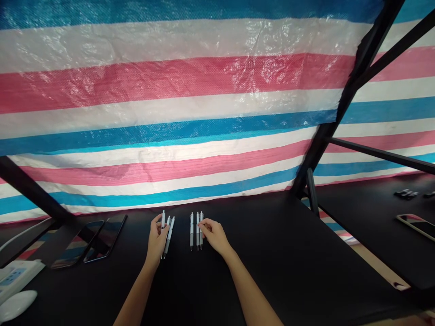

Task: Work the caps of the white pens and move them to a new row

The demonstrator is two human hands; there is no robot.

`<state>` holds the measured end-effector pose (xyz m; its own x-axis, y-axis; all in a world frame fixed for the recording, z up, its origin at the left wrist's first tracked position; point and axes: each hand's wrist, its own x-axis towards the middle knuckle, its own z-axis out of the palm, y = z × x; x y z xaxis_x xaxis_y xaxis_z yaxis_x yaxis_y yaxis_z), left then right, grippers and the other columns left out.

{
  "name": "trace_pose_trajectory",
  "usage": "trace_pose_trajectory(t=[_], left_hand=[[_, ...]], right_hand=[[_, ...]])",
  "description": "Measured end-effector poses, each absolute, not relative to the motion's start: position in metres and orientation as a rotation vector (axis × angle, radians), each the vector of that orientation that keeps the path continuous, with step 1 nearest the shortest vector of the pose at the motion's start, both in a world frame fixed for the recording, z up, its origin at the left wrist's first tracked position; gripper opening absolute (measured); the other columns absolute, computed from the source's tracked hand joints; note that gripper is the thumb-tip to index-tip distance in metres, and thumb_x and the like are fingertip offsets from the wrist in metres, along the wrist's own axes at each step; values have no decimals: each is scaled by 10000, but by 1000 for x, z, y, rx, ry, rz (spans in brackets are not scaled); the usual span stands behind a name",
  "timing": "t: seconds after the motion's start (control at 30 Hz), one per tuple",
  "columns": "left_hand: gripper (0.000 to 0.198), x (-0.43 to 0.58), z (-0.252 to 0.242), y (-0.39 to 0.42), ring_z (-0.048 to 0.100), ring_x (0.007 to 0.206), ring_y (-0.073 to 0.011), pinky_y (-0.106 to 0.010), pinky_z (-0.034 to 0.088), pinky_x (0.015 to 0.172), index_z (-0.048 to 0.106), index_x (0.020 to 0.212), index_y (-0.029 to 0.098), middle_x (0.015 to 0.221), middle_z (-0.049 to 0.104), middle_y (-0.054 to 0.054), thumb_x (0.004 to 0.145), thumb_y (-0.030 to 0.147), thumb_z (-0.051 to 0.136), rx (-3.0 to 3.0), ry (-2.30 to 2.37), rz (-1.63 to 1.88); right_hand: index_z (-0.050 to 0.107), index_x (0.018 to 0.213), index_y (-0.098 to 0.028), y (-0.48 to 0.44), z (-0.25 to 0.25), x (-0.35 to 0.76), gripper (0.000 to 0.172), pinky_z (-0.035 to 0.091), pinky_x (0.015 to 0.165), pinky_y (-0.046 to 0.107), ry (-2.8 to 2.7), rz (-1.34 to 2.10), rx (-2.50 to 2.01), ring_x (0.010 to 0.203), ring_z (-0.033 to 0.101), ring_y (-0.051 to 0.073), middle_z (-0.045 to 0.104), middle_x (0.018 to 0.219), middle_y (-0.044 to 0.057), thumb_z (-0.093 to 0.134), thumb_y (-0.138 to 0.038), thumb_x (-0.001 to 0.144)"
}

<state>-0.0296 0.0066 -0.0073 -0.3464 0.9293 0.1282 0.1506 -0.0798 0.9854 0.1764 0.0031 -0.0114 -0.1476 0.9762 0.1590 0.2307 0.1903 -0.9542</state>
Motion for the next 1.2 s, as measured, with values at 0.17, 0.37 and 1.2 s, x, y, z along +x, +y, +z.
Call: trace_pose_trajectory(t=[0.17,0.37,1.2], left_hand=[[455,-31,-11,8,563,759,-192,-305,422,689,548,1134,202,899,596,-57,679,196,563,1392,1620,1377],[474,-28,-15,8,550,917,-254,-378,394,833,562,1154,192,984,607,-101,685,137,522,1622,1701,1296],[389,-19,-20,4,489,1077,-277,-410,439,824,609,1118,212,1182,560,-99,769,110,473,1955,2073,870]], right_hand=[[647,829,-193,3,-10,178,222,343,499,219,-1632,942,-1293,500,499,122,561,547,-19,487,-347,838],[654,814,-232,-2,-4,177,138,302,525,226,-1814,741,-1509,588,542,142,598,621,-19,523,-272,800],[546,630,-187,-22,-5,134,217,272,687,306,-2163,21,-1585,786,476,193,576,726,32,625,-353,747]])
